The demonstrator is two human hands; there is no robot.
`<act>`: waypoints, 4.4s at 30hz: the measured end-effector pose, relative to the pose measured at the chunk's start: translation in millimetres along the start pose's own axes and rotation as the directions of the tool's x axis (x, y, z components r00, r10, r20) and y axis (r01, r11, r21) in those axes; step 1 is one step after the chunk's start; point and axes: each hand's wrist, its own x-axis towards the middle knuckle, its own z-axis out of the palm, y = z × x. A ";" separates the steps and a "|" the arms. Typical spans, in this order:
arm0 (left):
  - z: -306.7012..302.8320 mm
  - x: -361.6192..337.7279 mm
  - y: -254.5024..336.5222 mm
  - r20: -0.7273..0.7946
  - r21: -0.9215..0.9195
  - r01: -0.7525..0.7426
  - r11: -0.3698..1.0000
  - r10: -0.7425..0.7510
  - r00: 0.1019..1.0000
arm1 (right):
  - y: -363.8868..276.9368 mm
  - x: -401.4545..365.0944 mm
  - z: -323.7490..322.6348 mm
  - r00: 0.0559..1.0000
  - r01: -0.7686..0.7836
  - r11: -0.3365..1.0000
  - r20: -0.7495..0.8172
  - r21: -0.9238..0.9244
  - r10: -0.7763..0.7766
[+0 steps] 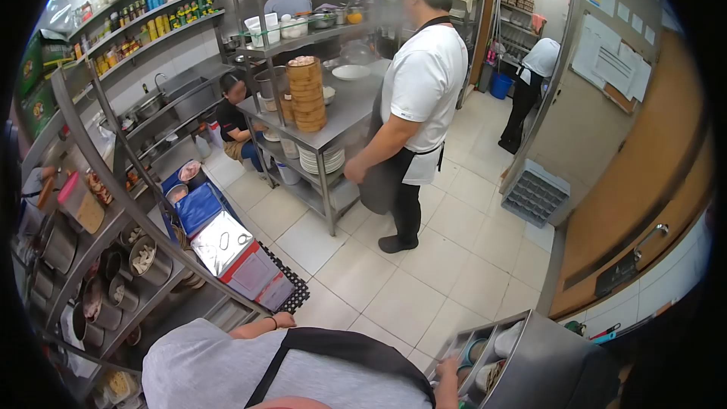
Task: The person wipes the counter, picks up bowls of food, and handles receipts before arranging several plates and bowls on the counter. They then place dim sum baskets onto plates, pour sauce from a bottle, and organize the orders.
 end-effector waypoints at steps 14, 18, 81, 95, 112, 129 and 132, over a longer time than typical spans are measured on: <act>-25.6 88.4 -74.2 0.256 0.078 -0.396 0.915 0.365 0.895 | -86.8 -156.0 55.9 0.887 -0.456 0.862 0.190 0.223 0.420; -28.9 117.1 -32.8 0.408 0.133 -0.368 0.920 0.288 0.866 | -144.1 -280.1 38.5 0.747 -0.646 0.665 0.129 0.373 0.653; 271.6 -447.1 599.8 0.734 -0.410 -0.758 0.508 0.677 0.057 | -37.0 -510.0 -77.5 -0.414 -0.091 0.543 -0.527 0.835 0.742; 259.6 -342.0 629.7 0.747 -0.430 -0.745 0.510 0.665 0.025 | -14.1 -482.3 -97.8 0.087 0.056 0.494 -0.498 0.867 0.863; 311.0 -463.4 728.1 0.530 -0.345 -0.644 -0.683 0.425 -0.734 | -11.1 -590.6 -65.2 -0.266 0.394 0.093 0.017 0.914 0.964; 172.5 -247.7 710.4 0.730 0.372 -0.909 -0.186 0.663 0.163 | -38.0 -623.0 -48.1 -0.261 0.326 0.043 0.046 0.944 0.964; 230.3 -216.4 702.6 0.280 0.580 -0.809 -0.098 0.956 0.086 | -37.7 -620.2 -46.3 -0.267 0.281 -0.019 0.097 0.959 0.959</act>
